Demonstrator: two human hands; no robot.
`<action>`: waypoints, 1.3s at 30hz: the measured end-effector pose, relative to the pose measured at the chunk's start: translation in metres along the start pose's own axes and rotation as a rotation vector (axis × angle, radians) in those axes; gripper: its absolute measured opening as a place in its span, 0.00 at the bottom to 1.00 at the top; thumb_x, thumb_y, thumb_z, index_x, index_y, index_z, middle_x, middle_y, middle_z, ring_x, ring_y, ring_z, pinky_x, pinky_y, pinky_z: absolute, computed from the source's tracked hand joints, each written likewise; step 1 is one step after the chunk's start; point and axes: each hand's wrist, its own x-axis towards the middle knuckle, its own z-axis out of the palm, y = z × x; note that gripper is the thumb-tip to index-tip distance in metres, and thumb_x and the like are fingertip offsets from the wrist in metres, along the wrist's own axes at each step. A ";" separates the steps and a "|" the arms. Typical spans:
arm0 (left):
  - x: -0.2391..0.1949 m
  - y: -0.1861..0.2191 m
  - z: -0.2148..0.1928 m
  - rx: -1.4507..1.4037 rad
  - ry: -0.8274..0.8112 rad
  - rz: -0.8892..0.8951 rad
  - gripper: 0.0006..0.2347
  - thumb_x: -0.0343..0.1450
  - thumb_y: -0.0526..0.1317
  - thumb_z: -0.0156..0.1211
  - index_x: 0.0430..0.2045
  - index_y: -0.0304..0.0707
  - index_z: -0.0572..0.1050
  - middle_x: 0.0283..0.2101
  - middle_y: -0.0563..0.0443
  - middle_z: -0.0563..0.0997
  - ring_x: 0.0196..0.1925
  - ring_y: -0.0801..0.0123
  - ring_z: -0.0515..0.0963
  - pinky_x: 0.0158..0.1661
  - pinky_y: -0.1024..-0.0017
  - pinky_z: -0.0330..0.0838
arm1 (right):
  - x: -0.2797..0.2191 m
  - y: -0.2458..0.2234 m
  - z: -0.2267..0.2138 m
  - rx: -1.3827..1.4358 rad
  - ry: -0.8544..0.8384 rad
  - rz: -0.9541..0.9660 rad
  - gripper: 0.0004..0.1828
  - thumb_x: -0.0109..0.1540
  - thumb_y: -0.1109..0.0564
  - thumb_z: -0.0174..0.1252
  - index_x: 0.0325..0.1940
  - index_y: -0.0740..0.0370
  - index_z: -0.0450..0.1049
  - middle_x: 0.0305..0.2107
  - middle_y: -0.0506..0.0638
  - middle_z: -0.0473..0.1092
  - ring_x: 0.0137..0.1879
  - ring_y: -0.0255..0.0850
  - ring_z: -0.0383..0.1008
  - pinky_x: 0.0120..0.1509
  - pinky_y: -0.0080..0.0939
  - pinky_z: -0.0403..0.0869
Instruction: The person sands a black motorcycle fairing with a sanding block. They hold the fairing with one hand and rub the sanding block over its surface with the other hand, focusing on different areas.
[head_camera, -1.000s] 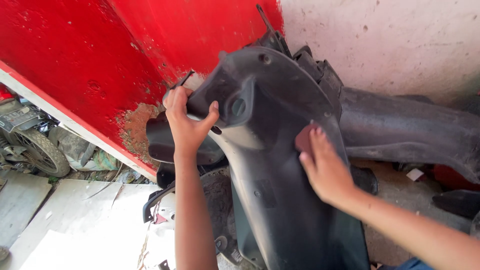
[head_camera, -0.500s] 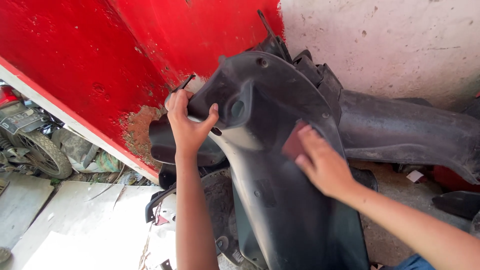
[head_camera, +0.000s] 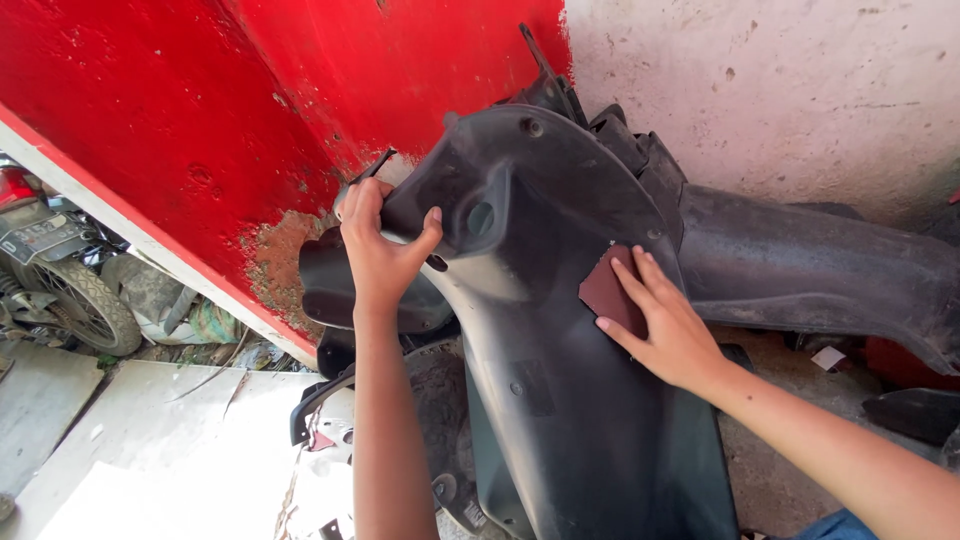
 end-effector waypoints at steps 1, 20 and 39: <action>0.000 0.000 0.000 -0.001 -0.002 0.001 0.19 0.60 0.40 0.75 0.29 0.32 0.66 0.31 0.45 0.66 0.37 0.57 0.66 0.42 0.63 0.61 | 0.001 -0.001 -0.003 0.001 0.001 0.002 0.45 0.61 0.36 0.58 0.76 0.60 0.55 0.74 0.67 0.45 0.79 0.61 0.47 0.76 0.56 0.54; 0.002 0.004 0.002 -0.004 -0.010 0.026 0.18 0.60 0.40 0.74 0.28 0.32 0.66 0.30 0.46 0.67 0.38 0.55 0.67 0.47 0.63 0.59 | 0.047 0.010 -0.050 0.185 0.115 -0.137 0.22 0.56 0.54 0.69 0.55 0.50 0.81 0.50 0.55 0.72 0.57 0.48 0.73 0.65 0.47 0.71; 0.003 0.006 0.006 -0.013 -0.001 0.018 0.19 0.59 0.41 0.74 0.27 0.33 0.66 0.30 0.44 0.69 0.37 0.53 0.69 0.45 0.62 0.61 | 0.095 0.065 -0.026 -0.359 0.752 -0.534 0.21 0.53 0.57 0.71 0.47 0.60 0.73 0.45 0.56 0.69 0.51 0.53 0.72 0.55 0.51 0.73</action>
